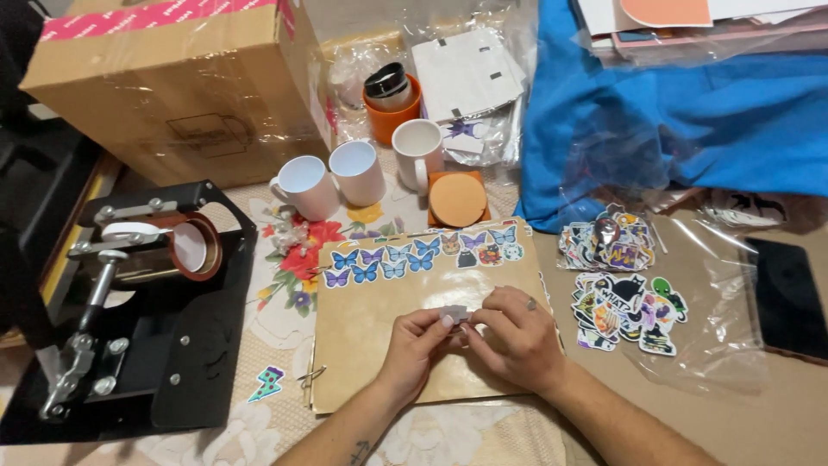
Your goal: The person peels the backing off various stickers and places them onto a brown paper sheet. They arrange the stickers in rows, occasionally picking up a smartphone from the table and then returning to the sticker application process.
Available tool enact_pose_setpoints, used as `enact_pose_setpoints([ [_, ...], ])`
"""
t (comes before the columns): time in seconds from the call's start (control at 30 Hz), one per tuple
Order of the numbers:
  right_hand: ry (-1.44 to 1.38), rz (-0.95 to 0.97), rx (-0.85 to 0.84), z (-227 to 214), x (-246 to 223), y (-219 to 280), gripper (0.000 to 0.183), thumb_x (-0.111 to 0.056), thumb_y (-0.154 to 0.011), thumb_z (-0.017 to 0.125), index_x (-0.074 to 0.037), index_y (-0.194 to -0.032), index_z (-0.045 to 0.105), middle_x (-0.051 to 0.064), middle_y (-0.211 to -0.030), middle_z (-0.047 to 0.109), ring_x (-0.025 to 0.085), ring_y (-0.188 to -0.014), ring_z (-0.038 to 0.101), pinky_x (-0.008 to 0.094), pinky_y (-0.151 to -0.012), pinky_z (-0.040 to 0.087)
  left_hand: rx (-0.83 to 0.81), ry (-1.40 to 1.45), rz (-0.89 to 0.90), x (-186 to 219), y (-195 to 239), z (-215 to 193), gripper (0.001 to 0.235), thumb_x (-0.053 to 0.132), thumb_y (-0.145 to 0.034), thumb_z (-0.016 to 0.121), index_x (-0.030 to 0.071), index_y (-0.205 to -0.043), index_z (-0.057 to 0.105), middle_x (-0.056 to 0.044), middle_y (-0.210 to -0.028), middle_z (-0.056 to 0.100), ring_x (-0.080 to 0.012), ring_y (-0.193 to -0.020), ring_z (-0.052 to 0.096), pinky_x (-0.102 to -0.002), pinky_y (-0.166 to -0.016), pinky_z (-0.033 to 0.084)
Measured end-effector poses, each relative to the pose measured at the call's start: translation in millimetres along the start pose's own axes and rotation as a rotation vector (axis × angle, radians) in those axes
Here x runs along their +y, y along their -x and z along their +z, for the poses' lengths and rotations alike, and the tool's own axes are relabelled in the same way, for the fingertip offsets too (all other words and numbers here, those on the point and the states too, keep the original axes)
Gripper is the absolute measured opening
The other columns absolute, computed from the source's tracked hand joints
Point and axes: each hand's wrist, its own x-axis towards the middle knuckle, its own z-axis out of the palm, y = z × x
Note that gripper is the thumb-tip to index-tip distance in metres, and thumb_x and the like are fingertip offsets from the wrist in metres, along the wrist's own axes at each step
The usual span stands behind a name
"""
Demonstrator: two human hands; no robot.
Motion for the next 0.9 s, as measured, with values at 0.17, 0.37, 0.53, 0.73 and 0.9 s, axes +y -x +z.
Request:
enact_pose_setpoints([
  [0.17, 0.031, -0.144, 0.025, 5, 1, 0, 0.019, -0.014, -0.091, 0.074, -0.004, -0.105, 0.068, 0.011, -0.084, 0.059, 0.028, -0.073, 0.057, 0.042, -0.072, 0.053, -0.094, -0.040, 0.079, -10, 0, -6, 0.022, 0.005, -0.092, 0.067, -0.006, -0.109, 0.073, -0.017, -0.099, 0.076, -0.0222, -0.088, 0.071, -0.034, -0.083, 0.061],
  [0.37, 0.045, -0.101, -0.006, 9, 7, 8, 0.021, -0.018, -0.093, 0.071, -0.003, -0.108, 0.070, 0.010, -0.086, 0.062, 0.028, -0.079, 0.060, 0.043, -0.076, 0.053, -0.106, -0.067, 0.067, -1, 8, 6, 0.022, 0.007, -0.096, 0.061, -0.006, -0.109, 0.072, -0.018, -0.095, 0.074, -0.0266, -0.087, 0.074, -0.039, -0.082, 0.065],
  [0.53, 0.047, -0.079, -0.013, 11, 10, 12, 0.020, -0.020, -0.093, 0.070, -0.006, -0.107, 0.071, 0.007, -0.085, 0.063, 0.027, -0.079, 0.061, 0.042, -0.076, 0.051, -0.072, -0.155, 0.076, -6, 7, 3, 0.027, 0.010, -0.097, 0.059, -0.007, -0.112, 0.072, -0.019, -0.102, 0.076, -0.0253, -0.088, 0.075, -0.036, -0.081, 0.065],
  [0.73, 0.040, -0.053, -0.047, 16, 13, 16, 0.014, -0.017, -0.092, 0.071, -0.009, -0.103, 0.072, 0.005, -0.086, 0.065, 0.025, -0.078, 0.061, 0.041, -0.076, 0.051, -0.035, -0.309, 0.104, -6, 9, 6, 0.029, 0.013, -0.097, 0.056, -0.003, -0.114, 0.073, -0.016, -0.103, 0.077, -0.0215, -0.087, 0.074, -0.030, -0.080, 0.065],
  [0.9, 0.121, -0.110, -0.097, 11, 6, 7, 0.008, -0.011, -0.092, 0.064, -0.006, -0.095, 0.068, 0.007, -0.087, 0.063, 0.025, -0.076, 0.060, 0.042, -0.074, 0.049, 0.063, -0.423, 0.075, -6, 13, 11, 0.026, 0.011, -0.096, 0.060, 0.000, -0.113, 0.076, -0.007, -0.094, 0.078, -0.0162, -0.075, 0.075, -0.024, -0.074, 0.062],
])
